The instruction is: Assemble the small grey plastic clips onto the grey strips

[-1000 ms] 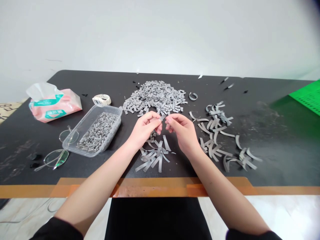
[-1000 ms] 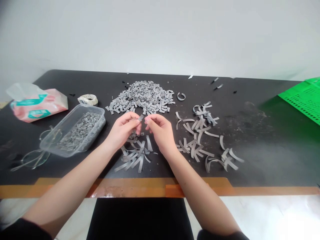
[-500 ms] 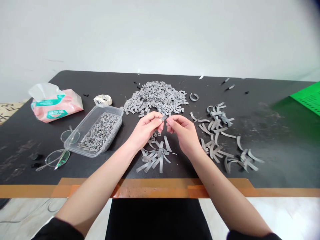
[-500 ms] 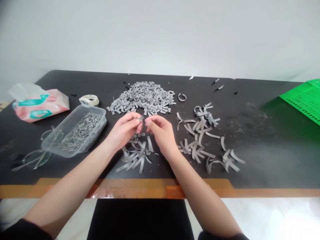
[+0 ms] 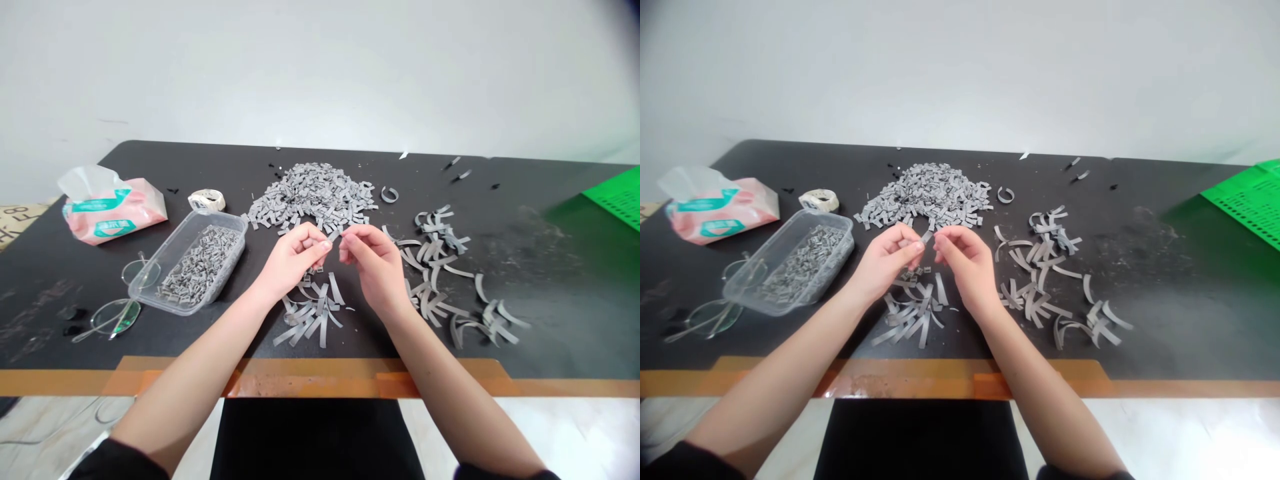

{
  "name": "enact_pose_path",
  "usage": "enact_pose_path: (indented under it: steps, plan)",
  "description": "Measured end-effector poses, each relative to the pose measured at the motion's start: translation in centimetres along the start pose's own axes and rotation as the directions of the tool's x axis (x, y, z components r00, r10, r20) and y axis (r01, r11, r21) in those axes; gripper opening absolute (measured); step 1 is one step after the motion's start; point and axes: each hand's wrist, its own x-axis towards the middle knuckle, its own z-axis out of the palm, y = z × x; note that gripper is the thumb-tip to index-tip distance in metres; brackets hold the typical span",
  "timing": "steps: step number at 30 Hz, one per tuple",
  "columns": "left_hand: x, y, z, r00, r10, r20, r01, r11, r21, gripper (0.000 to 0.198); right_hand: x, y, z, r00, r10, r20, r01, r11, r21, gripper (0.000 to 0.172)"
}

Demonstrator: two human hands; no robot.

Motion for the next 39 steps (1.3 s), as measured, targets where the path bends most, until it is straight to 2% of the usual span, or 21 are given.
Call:
enact_pose_path:
  steps: [2, 5, 7, 9, 11, 13, 16, 18, 20, 23, 28, 31, 39]
  plan:
    - [0.0, 0.1, 0.1, 1.0, -0.002, -0.005, 0.002, 0.998, 0.068, 0.026, 0.1, -0.1, -0.2, 0.996, -0.088, 0.013, 0.089, 0.985, -0.15, 0.008]
    - [-0.2, 0.1, 0.1, 1.0, -0.005, -0.011, 0.007, 0.985, 0.171, 0.021, 0.5, -0.1, -0.6, 0.979, -0.189, 0.082, 0.206, 0.898, -0.388, 0.012]
    - [-0.3, 0.1, 0.1, 1.0, -0.006, -0.026, 0.013, 0.966, 0.259, 0.018, 0.7, -0.2, -0.8, 0.967, -0.211, 0.145, 0.254, 0.86, -0.442, 0.013]
    - [-0.3, 0.1, -0.1, 0.998, -0.013, -0.054, 0.031, 0.938, 0.344, 0.016, 0.9, -0.4, -1.0, 0.964, -0.187, 0.188, 0.253, 0.859, -0.445, 0.013]
    - [-0.3, 0.2, -0.3, 0.998, -0.025, -0.066, 0.05, 0.913, 0.405, 0.015, 1.0, -0.6, -1.3, 0.974, -0.118, 0.193, 0.192, 0.882, -0.43, 0.011]
    - [-0.2, 0.4, -0.5, 0.999, -0.045, -0.03, 0.054, 0.897, 0.439, 0.014, 1.2, -0.8, -1.7, 0.981, 0.006, 0.192, 0.072, 0.915, -0.398, 0.008]
    - [-0.2, 0.5, -0.5, 0.995, -0.086, 0.059, 0.051, 0.897, 0.439, 0.014, 1.6, -1.1, -2.4, 0.945, 0.19, 0.265, -0.098, 0.941, -0.324, 0.011]
    - [-0.3, 0.6, -0.5, 0.989, -0.111, 0.094, 0.058, 0.892, 0.447, 0.015, 1.8, -1.3, -2.7, 0.919, 0.23, 0.321, -0.127, 0.941, -0.313, 0.014]
    - [-0.3, 0.6, -0.5, 0.986, -0.12, 0.117, 0.05, 0.877, 0.478, 0.015, 1.8, -1.4, -2.8, 0.906, 0.23, 0.356, -0.094, 0.929, -0.359, 0.014]
    - [-0.3, 0.8, -0.5, 0.983, -0.101, 0.151, -0.004, 0.82, 0.573, 0.015, 1.6, -1.1, -2.4, 0.903, 0.185, 0.387, 0.024, 0.88, -0.475, 0.017]
    - [-0.2, 1.0, -0.6, 0.98, -0.054, 0.192, -0.104, 0.682, 0.724, 0.01, 1.1, 0.0, -1.7, 0.912, 0.043, 0.408, 0.258, 0.713, -0.652, 0.016]
    - [-0.2, 1.0, -0.6, 0.982, -0.053, 0.181, -0.098, 0.678, 0.728, 0.006, 0.8, 0.4, -1.5, 0.911, 0.014, 0.412, 0.305, 0.648, -0.698, 0.013]
    - [-0.1, 0.6, -0.7, 0.987, -0.027, 0.158, -0.085, 0.747, 0.66, 0.015, 0.4, 0.6, -1.1, 0.902, -0.059, 0.428, 0.397, 0.506, -0.766, 0.011]
